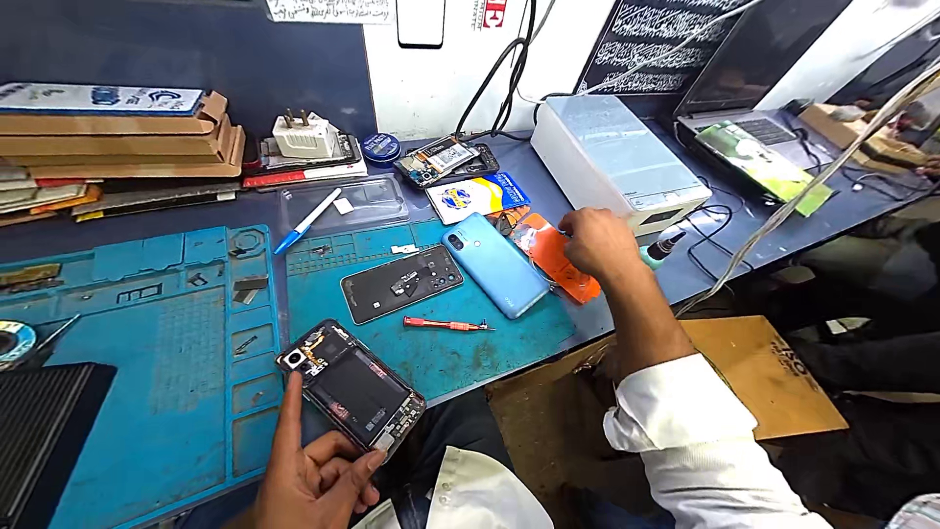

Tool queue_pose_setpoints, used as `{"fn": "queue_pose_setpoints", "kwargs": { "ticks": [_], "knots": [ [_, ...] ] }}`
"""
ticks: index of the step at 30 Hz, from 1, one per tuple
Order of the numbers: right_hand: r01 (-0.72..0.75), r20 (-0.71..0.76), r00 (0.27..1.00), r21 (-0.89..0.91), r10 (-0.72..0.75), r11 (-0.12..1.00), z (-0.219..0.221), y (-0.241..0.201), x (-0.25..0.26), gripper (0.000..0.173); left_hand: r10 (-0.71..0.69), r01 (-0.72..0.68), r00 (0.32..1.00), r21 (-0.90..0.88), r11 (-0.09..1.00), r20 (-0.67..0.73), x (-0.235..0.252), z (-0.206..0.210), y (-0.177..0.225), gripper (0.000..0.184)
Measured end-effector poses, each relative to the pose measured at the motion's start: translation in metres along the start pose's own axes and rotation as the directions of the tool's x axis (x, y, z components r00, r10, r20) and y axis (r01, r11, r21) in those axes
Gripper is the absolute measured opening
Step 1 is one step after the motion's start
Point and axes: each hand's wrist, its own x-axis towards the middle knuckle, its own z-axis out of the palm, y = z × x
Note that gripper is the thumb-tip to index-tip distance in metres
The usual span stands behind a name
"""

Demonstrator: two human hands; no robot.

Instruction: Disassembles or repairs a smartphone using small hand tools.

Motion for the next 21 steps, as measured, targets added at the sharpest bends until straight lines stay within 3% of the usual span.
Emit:
{"fn": "queue_pose_setpoints", "kwargs": {
  "ticks": [9,12,14,15,17,19,21],
  "knots": [
    [-0.018,0.022,1.0,-0.084,0.02,0.996,0.005,0.005,0.014,0.025,0.023,-0.006,0.999,0.405,0.914,-0.036,-0.005,-0.007,-0.012,0.1],
    [-0.006,-0.134,0.991,-0.017,0.004,1.0,-0.008,-0.002,0.002,0.028,0.269,-0.16,0.959,0.604,0.781,-0.094,-0.006,-0.006,-0.015,0.079],
    [0.131,-0.271,0.96,0.208,-0.071,0.969,-0.021,-0.011,-0.02,0.032,0.51,-0.35,0.859,0.673,0.651,-0.046,-0.002,-0.008,-0.017,0.054],
    [0.249,-0.343,0.932,0.366,-0.118,0.897,-0.022,-0.016,-0.032,0.031,0.585,-0.439,0.811,0.689,0.577,0.026,0.001,-0.009,-0.017,0.046],
    [0.448,-0.423,0.888,0.704,-0.182,0.55,-0.015,-0.034,-0.062,0.028,0.605,-0.558,0.766,0.693,0.457,0.218,0.008,-0.011,-0.018,0.046],
    [0.431,-0.392,0.896,0.881,-0.211,0.195,0.001,-0.06,-0.104,0.029,0.562,-0.623,0.744,0.68,0.386,0.362,0.017,-0.011,-0.021,0.056],
    [0.352,-0.335,0.912,0.936,-0.235,0.031,0.028,-0.084,-0.146,0.027,0.524,-0.631,0.748,0.681,0.371,0.408,0.024,-0.009,-0.026,0.061]
  ]
}}
